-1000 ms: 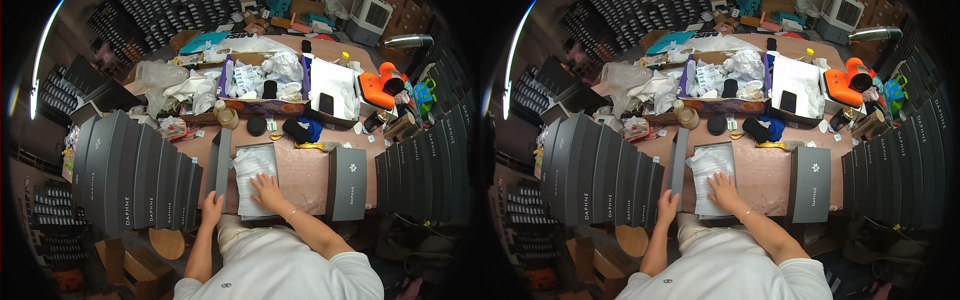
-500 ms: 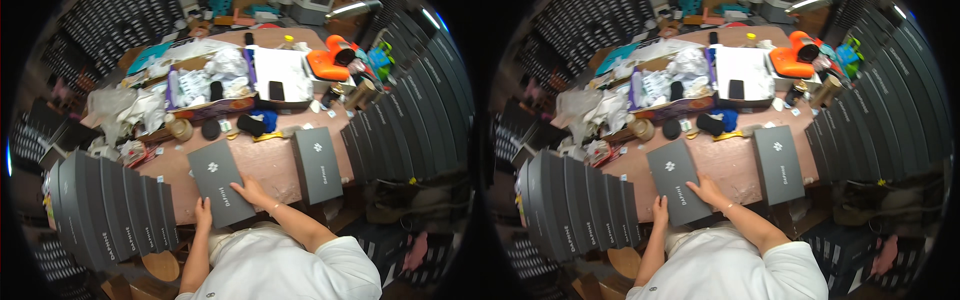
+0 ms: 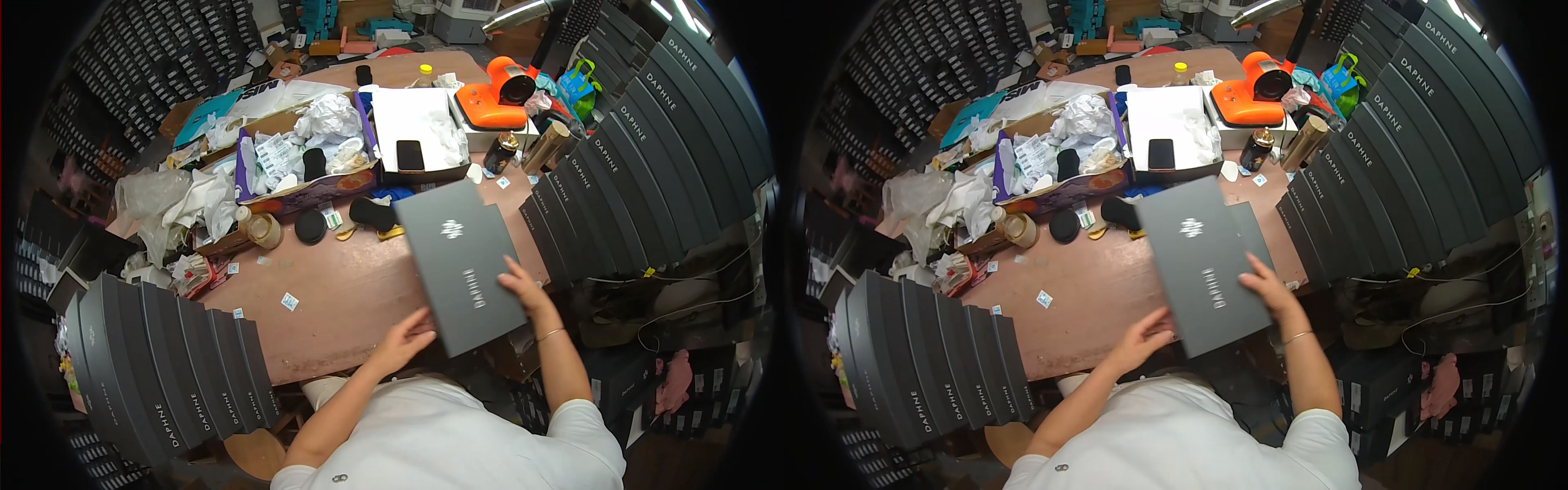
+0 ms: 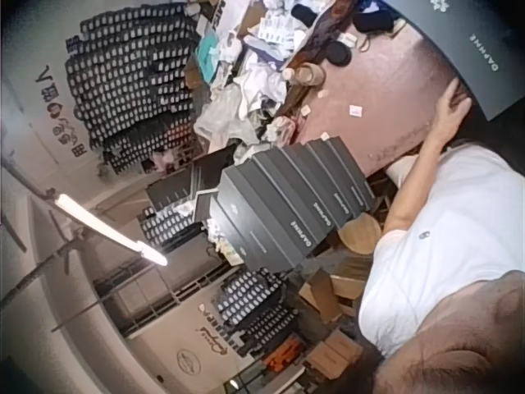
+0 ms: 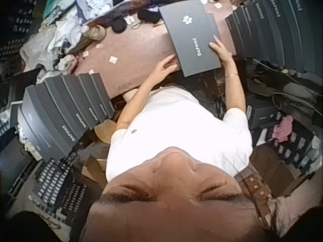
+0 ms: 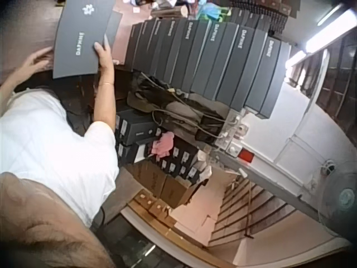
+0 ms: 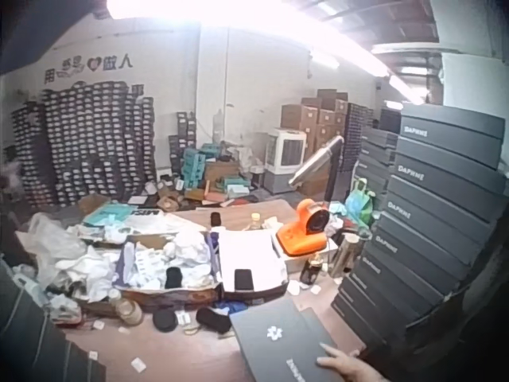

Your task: Cleaning and packaging high-heeled shoes into boxes with protective wrapping.

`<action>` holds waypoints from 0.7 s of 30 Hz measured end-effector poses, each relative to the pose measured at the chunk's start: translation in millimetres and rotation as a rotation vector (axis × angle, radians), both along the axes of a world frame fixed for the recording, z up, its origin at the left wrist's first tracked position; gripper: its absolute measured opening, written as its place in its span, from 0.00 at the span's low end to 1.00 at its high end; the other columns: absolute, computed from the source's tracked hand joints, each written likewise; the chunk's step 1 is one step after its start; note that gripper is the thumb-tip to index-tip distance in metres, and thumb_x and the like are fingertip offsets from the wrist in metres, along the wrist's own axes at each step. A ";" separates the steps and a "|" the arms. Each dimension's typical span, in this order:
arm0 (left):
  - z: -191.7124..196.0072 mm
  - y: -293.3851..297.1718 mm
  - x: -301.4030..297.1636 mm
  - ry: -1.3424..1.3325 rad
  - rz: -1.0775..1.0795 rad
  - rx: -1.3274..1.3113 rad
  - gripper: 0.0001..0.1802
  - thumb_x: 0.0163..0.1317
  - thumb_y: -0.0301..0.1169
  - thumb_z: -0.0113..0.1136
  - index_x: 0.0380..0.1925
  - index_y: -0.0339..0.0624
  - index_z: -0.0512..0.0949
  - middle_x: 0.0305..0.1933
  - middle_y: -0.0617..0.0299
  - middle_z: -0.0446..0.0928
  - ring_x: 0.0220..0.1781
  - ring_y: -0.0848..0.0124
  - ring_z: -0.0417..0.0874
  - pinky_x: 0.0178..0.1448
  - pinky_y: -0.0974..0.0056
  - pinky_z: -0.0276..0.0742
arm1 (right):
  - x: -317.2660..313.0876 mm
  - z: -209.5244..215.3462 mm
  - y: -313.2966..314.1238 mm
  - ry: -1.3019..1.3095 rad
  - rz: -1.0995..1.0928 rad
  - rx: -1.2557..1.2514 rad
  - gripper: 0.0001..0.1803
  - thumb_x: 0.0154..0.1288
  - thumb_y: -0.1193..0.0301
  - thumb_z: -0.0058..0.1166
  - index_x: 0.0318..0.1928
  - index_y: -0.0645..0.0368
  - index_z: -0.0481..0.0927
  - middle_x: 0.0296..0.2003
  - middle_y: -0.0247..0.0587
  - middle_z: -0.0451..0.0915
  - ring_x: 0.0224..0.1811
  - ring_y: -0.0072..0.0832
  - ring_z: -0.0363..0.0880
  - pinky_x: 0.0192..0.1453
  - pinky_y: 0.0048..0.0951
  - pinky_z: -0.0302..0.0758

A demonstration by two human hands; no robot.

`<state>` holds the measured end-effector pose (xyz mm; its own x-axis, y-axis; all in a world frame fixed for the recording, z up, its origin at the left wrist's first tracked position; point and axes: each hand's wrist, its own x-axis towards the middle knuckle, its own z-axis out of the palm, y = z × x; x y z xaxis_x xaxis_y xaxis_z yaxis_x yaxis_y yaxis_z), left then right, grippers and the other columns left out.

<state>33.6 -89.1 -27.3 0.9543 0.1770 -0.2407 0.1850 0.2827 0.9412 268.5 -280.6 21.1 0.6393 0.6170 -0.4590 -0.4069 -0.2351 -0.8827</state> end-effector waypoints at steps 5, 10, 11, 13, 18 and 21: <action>23.0 -20.2 17.6 -0.027 -0.352 0.337 0.29 0.65 0.38 0.59 0.64 0.42 0.66 0.60 0.51 0.73 0.56 0.64 0.78 0.60 0.64 0.73 | 76.4 -12.0 -70.1 -0.351 -0.020 -0.379 0.33 0.60 0.68 0.57 0.66 0.59 0.66 0.56 0.48 0.74 0.55 0.34 0.74 0.58 0.30 0.71; -40.7 0.9 -40.6 0.230 -0.089 0.187 0.25 0.65 0.35 0.58 0.59 0.34 0.70 0.55 0.53 0.77 0.53 0.68 0.78 0.58 0.65 0.74 | -17.2 22.6 50.6 -0.728 0.094 -0.079 0.25 0.60 0.72 0.57 0.58 0.62 0.72 0.54 0.55 0.74 0.56 0.47 0.73 0.60 0.40 0.70; -47.7 7.4 -47.6 0.240 -0.059 0.189 0.25 0.65 0.35 0.59 0.59 0.33 0.70 0.54 0.51 0.77 0.51 0.67 0.79 0.57 0.64 0.74 | -35.3 -8.2 67.8 -0.593 0.203 -0.071 0.28 0.61 0.68 0.57 0.61 0.62 0.69 0.58 0.55 0.71 0.62 0.46 0.69 0.65 0.40 0.66; -40.4 21.7 -63.8 0.278 0.052 0.183 0.25 0.65 0.34 0.59 0.59 0.33 0.70 0.54 0.52 0.77 0.51 0.68 0.79 0.57 0.65 0.74 | -74.6 -63.4 100.8 -0.829 0.407 -0.235 0.42 0.61 0.62 0.58 0.70 0.63 0.53 0.66 0.63 0.60 0.71 0.49 0.56 0.72 0.42 0.55; 42.1 57.9 -129.6 0.164 0.525 0.196 0.23 0.61 0.25 0.61 0.57 0.33 0.72 0.53 0.56 0.75 0.52 0.70 0.77 0.55 0.67 0.75 | -20.8 -189.8 80.8 -0.519 0.054 -0.323 0.40 0.65 0.62 0.55 0.70 0.62 0.52 0.65 0.64 0.62 0.67 0.50 0.62 0.68 0.39 0.61; 152.0 60.4 -174.5 0.065 0.769 0.672 0.27 0.49 0.19 0.64 0.53 0.31 0.74 0.53 0.53 0.75 0.55 0.66 0.77 0.59 0.63 0.73 | 16.1 -189.7 50.2 -0.587 -0.043 -0.431 0.37 0.66 0.62 0.54 0.70 0.61 0.55 0.61 0.62 0.67 0.62 0.47 0.69 0.63 0.38 0.66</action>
<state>-140.9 -28.7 124.6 0.5138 0.8535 0.0872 0.2321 -0.2361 0.9436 284.6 -230.3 -168.6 0.8743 0.4276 -0.2298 0.0883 -0.6057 -0.7908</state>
